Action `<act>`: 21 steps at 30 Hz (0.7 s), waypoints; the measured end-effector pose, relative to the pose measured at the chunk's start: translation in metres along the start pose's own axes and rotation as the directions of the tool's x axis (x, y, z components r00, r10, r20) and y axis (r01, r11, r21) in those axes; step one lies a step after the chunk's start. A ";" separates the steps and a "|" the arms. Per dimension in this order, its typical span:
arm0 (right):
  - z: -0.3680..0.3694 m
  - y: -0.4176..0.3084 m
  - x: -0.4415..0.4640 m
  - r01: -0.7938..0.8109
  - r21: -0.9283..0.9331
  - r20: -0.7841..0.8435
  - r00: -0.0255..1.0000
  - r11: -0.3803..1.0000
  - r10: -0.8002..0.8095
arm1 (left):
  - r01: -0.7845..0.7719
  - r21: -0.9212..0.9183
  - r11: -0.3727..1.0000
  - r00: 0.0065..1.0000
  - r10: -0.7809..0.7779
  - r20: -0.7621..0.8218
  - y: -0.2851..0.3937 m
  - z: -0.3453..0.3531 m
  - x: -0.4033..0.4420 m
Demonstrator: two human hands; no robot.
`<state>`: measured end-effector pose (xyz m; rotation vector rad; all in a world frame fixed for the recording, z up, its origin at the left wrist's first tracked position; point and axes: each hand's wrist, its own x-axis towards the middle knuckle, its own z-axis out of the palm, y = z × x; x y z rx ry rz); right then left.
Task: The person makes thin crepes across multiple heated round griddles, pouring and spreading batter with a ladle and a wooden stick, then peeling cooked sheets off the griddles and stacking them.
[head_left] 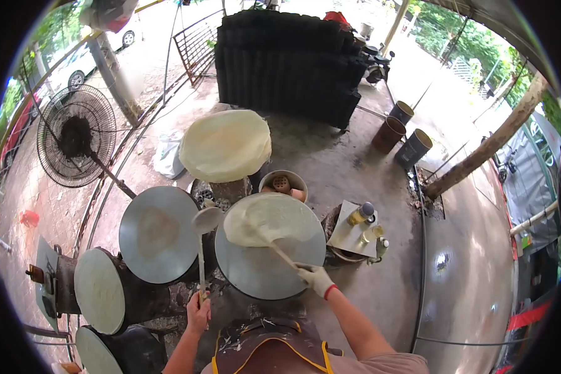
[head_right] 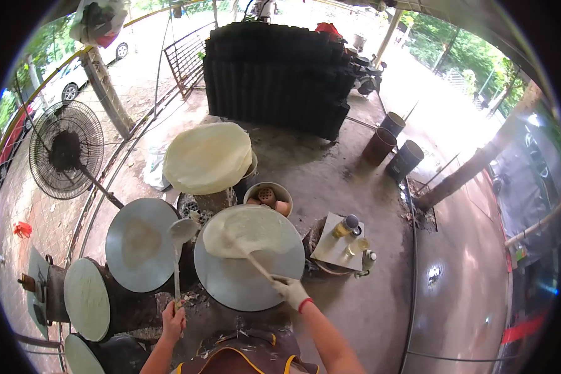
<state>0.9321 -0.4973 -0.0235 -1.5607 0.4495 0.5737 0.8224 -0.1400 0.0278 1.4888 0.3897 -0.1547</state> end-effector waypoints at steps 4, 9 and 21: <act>0.000 0.001 0.040 0.219 0.010 -0.149 0.965 0.976 -0.215 | 0.006 -0.132 0.991 0.997 -0.016 -0.077 0.000 0.022 0.005; 0.009 -0.040 0.020 -0.034 -0.192 0.262 0.961 0.981 0.084 | 0.043 -0.247 0.968 0.985 -0.083 -0.152 -0.002 0.051 -0.004; -0.061 -0.022 0.055 -0.056 -0.216 0.426 0.893 0.975 0.145 | 0.108 -0.159 0.981 0.911 -0.161 -0.380 -0.033 0.090 -0.050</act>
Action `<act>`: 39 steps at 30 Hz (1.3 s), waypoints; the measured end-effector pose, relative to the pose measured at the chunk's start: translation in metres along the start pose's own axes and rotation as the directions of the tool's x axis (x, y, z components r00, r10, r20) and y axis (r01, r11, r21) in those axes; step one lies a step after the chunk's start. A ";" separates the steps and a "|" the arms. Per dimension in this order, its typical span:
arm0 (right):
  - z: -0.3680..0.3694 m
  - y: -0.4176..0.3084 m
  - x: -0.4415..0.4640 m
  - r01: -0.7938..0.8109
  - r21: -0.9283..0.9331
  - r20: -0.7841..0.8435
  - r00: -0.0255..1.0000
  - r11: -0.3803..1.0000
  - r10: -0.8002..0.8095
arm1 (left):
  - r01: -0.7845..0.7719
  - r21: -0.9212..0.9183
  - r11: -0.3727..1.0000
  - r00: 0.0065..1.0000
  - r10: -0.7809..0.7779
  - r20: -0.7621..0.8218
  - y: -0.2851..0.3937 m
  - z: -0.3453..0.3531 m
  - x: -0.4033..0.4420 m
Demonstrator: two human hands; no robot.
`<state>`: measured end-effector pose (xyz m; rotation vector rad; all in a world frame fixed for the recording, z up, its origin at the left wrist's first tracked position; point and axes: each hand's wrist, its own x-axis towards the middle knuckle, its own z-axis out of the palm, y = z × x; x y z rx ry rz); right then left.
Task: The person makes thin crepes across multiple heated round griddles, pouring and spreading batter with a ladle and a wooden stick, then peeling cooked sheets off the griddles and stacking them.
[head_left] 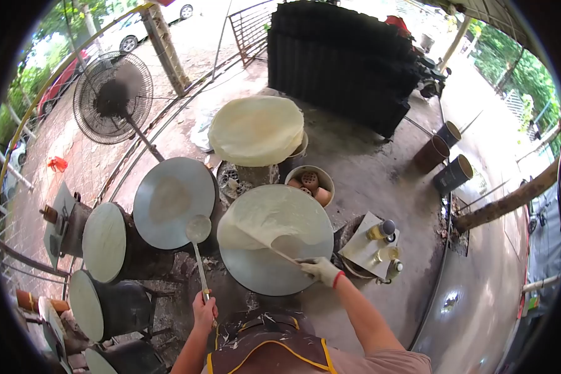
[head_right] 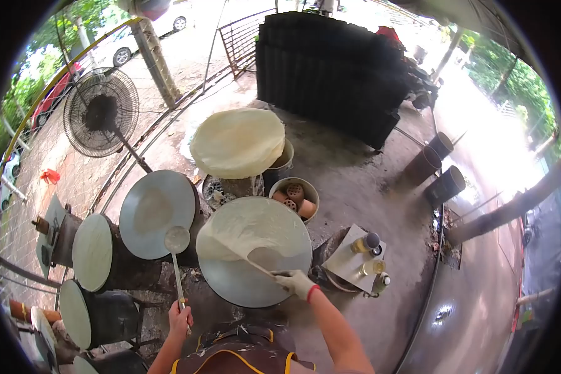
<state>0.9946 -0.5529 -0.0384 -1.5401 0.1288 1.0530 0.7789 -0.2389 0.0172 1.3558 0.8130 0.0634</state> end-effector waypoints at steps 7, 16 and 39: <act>-0.005 -0.045 0.047 0.058 -0.232 0.051 0.998 0.971 -0.047 | -0.070 0.328 0.942 0.987 0.113 -0.113 -0.014 0.013 -0.030; -0.062 -0.010 0.024 0.017 0.088 -0.300 0.954 0.996 0.010 | -0.193 0.827 0.528 0.963 0.263 0.057 -0.069 0.019 -0.091; -0.026 0.063 -0.060 0.060 0.202 -0.254 0.967 0.978 -0.006 | -0.354 0.852 0.385 0.897 0.397 0.194 -0.084 0.014 -0.134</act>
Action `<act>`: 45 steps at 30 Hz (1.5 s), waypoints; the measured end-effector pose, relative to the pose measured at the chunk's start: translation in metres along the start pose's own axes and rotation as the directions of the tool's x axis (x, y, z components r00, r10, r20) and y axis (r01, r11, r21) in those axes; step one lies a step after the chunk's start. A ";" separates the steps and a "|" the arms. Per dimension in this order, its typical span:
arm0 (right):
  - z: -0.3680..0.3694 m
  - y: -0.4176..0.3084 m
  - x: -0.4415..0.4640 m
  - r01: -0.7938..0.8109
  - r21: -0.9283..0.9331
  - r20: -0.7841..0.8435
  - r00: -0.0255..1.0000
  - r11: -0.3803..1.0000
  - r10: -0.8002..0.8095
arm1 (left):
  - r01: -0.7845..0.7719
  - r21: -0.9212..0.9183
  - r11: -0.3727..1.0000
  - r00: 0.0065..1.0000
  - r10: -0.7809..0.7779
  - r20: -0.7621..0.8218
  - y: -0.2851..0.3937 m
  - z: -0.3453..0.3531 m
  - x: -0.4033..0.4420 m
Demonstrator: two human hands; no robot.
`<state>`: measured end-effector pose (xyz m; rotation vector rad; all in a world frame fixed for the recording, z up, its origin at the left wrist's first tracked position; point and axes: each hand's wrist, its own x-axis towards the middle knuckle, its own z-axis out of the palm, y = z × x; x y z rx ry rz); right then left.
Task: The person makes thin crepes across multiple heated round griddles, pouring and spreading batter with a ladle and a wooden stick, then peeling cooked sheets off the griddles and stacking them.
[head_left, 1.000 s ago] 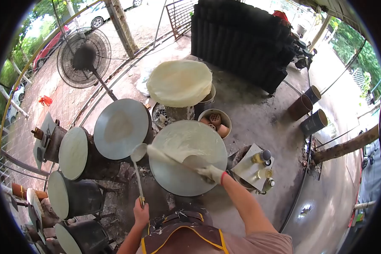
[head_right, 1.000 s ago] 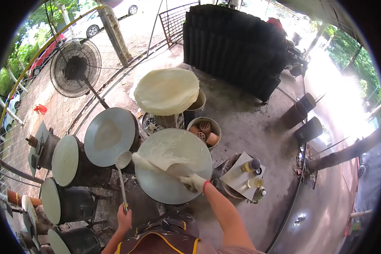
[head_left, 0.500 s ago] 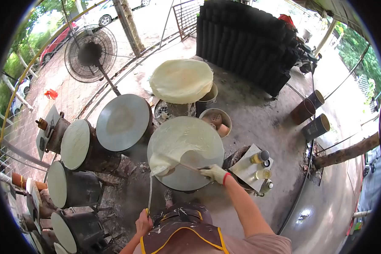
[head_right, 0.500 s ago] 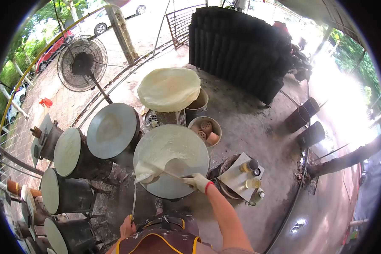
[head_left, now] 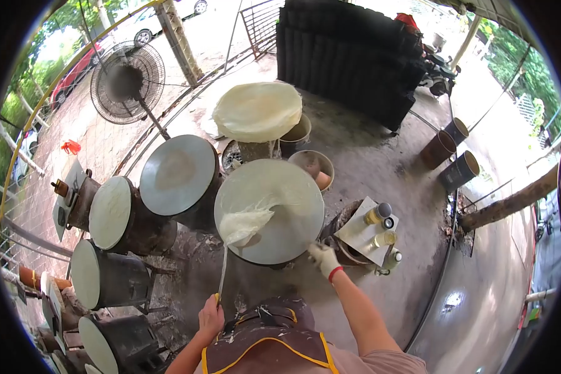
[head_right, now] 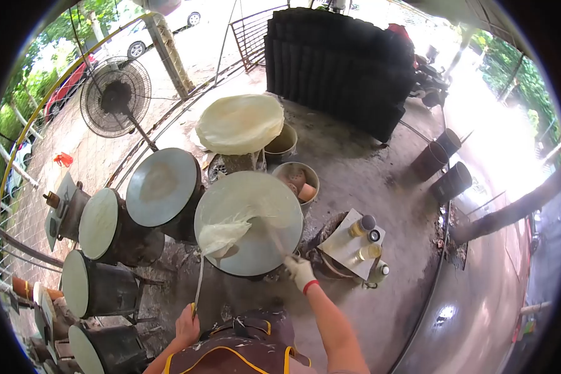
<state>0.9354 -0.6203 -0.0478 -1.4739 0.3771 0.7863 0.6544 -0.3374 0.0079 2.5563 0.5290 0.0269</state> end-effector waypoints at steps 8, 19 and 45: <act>0.050 0.084 -0.084 -0.166 0.314 -0.012 0.984 0.935 0.178 | -0.221 -0.270 0.937 0.975 0.212 -0.061 -0.038 -0.045 0.021; 0.302 0.112 -0.048 0.229 0.115 -0.197 0.959 0.967 -0.204 | 0.123 -0.888 0.443 0.990 0.007 0.141 -0.109 -0.151 0.033; 0.254 0.126 -0.096 0.166 0.106 -0.280 0.951 0.980 -0.131 | 0.345 -0.937 0.060 0.920 -0.219 0.325 -0.162 -0.145 -0.066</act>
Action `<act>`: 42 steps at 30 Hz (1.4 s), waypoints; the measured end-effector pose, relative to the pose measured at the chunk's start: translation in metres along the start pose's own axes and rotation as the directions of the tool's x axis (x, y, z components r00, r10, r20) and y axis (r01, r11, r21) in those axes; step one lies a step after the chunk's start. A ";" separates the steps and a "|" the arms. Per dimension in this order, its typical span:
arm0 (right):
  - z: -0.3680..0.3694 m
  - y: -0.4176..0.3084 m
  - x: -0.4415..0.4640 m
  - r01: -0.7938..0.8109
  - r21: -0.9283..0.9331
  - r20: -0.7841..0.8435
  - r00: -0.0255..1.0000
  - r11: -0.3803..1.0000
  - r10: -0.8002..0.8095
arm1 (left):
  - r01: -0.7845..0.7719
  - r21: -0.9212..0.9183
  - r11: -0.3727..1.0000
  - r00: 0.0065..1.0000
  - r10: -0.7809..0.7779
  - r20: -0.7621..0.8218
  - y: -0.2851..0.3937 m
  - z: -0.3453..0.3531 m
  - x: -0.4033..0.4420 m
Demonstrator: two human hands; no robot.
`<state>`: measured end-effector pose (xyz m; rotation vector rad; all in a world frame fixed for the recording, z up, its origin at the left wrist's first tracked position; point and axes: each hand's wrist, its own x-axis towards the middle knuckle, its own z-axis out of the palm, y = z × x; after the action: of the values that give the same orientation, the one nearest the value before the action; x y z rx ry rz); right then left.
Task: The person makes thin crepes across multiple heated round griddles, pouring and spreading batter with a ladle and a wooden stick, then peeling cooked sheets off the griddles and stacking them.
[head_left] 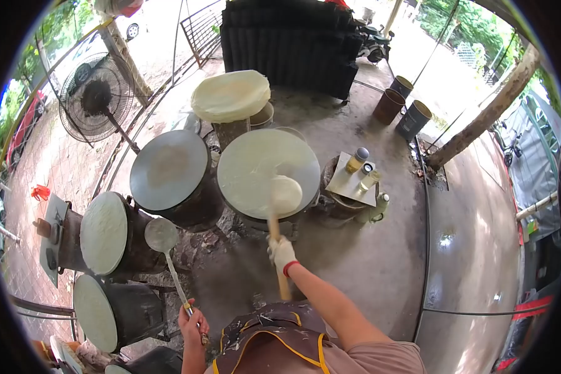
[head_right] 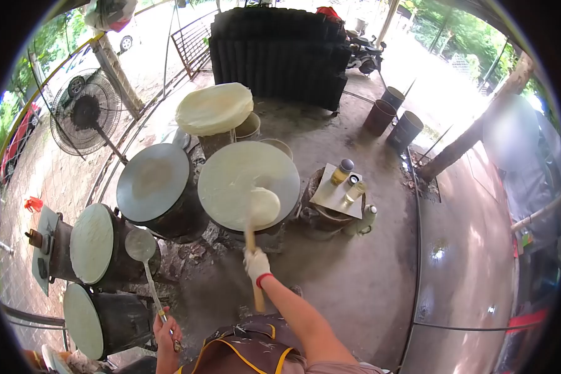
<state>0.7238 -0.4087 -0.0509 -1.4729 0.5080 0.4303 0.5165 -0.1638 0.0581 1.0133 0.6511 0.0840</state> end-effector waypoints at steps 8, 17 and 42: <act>-0.125 0.005 0.046 0.146 -0.378 0.017 0.988 0.914 -0.151 | 0.026 -0.013 1.000 1.000 -0.026 0.008 -0.035 0.098 -0.019; -0.197 -0.033 0.080 0.330 -0.696 0.167 0.938 0.638 -0.304 | 0.055 -0.120 0.991 0.996 -0.046 0.075 -0.068 0.202 -0.031; -0.160 -0.014 0.100 0.372 0.002 -0.249 0.899 0.928 -0.360 | 0.255 -0.129 0.958 0.942 -0.216 0.255 -0.045 0.184 0.017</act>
<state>0.8045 -0.5726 -0.1008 -1.5412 0.4173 -0.0647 0.6196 -0.3227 0.0799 0.7691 0.5315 -0.1922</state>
